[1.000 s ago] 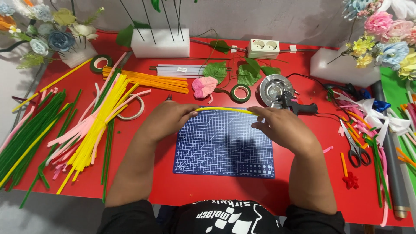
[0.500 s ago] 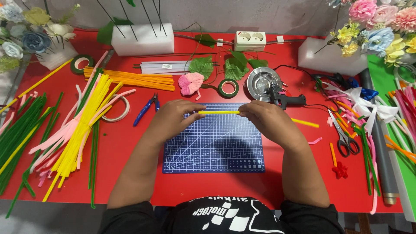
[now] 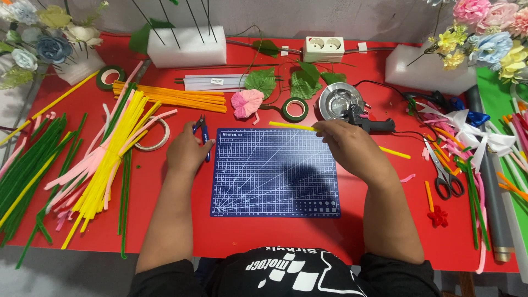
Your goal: The person shapes a yellow foam petal into a flower, then uses pliers to cut and attach a yellow foam stem. The finished flower is placed on the table with other completed flowers.
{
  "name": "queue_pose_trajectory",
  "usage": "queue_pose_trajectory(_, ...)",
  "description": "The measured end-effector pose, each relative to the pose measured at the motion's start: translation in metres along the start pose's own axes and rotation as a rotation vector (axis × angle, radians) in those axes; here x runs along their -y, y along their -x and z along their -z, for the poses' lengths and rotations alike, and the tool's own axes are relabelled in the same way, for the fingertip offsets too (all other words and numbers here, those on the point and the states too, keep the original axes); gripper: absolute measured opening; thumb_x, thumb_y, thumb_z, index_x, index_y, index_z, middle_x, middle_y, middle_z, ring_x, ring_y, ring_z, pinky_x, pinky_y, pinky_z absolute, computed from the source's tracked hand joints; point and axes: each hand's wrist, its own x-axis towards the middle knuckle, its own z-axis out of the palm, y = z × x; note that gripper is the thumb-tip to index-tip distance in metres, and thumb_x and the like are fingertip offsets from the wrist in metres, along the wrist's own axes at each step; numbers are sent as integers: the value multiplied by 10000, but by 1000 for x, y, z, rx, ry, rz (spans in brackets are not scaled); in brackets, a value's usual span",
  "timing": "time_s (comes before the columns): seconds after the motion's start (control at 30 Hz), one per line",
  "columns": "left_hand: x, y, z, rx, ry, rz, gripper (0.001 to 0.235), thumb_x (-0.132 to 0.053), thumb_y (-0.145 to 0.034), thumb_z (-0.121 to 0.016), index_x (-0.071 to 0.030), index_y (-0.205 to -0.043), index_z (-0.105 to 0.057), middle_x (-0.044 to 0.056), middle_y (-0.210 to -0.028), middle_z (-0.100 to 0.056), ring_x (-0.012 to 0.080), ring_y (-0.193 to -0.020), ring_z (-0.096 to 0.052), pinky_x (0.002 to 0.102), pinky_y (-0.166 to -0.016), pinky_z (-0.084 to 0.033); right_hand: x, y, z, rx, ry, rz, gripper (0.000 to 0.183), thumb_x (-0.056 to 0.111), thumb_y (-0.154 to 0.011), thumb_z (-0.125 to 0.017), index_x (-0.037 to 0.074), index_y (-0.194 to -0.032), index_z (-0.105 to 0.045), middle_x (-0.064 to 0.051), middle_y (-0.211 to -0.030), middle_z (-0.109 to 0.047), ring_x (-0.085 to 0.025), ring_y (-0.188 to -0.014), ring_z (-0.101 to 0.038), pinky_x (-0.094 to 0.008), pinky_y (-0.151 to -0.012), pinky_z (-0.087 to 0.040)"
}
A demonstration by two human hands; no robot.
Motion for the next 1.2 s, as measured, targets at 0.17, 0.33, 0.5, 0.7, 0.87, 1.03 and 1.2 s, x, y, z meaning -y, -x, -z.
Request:
queue_pose_trajectory(0.17,5,0,-7,55,82,-7,730,-333,-837,-748,-87,-1476,-495,53,-964,-747,283,-1038,-712,457,-885,-563,8,-4,-11,7,-46,56,363,-94,-913,-582,56,-1220,-706,-132,-968,-733,-332,-909,-745,-422,-784,-583)
queue_pose_trajectory(0.33,5,11,-2,216,798,-75,609,-103,-975,-584,89,-1515,-379,202,-1044,-592,273,-828,-729,363,-704,-658,16,-14,-26,55,-53,5,288,26,-961,-596,90,-1228,-683,-123,-920,-688,-335,-829,-703,-448,-746,-564)
queue_pose_trajectory(0.5,-26,28,-8,309,1264,-172,465,-225,-1092,-438,-31,-1513,-480,92,-1035,-620,176,-1005,-682,345,-987,-568,30,-19,-48,96,-222,-125,323,254,-981,-664,115,-1272,-679,-73,-813,-642,-228,-677,-628,-392,-649,-522)
queue_pose_trajectory(0.7,-50,47,-29,525,1430,-340,415,-181,-1068,-496,10,-1431,-552,124,-1115,-635,237,-1108,-642,446,-1061,-510,52,-25,-55,21,-301,-120,538,261,-913,-787,42,-1374,-618,-137,-941,-670,-240,-681,-605,-365,-595,-510)
queue_pose_trajectory(0.87,-50,44,-45,643,1464,-374,457,-70,-1016,-541,-52,-1469,-480,182,-1190,-676,291,-1162,-657,482,-1071,-492,22,-25,-80,52,-336,-137,291,140,-955,-696,54,-1233,-706,-138,-946,-711,-289,-760,-702,-370,-628,-547)
queue_pose_trajectory(1.03,-53,45,-43,751,1501,-474,882,56,-831,-631,-141,-1607,-258,278,-1341,-586,404,-1263,-594,558,-1083,-470,17,-25,-82,201,-301,-192,269,176,-1004,-634,31,-1221,-701,-130,-889,-726,-284,-763,-731,-350,-632,-563)
queue_pose_trajectory(1.2,-55,40,-59,583,1522,-221,146,-170,-1001,-634,-42,-1069,-644,194,-893,-770,319,-958,-771,457,-928,-610,33,-25,-73,251,-241,-165,220,73,-966,-653,30,-1169,-724,-163,-908,-741,-331,-797,-751,-364,-680,-592)
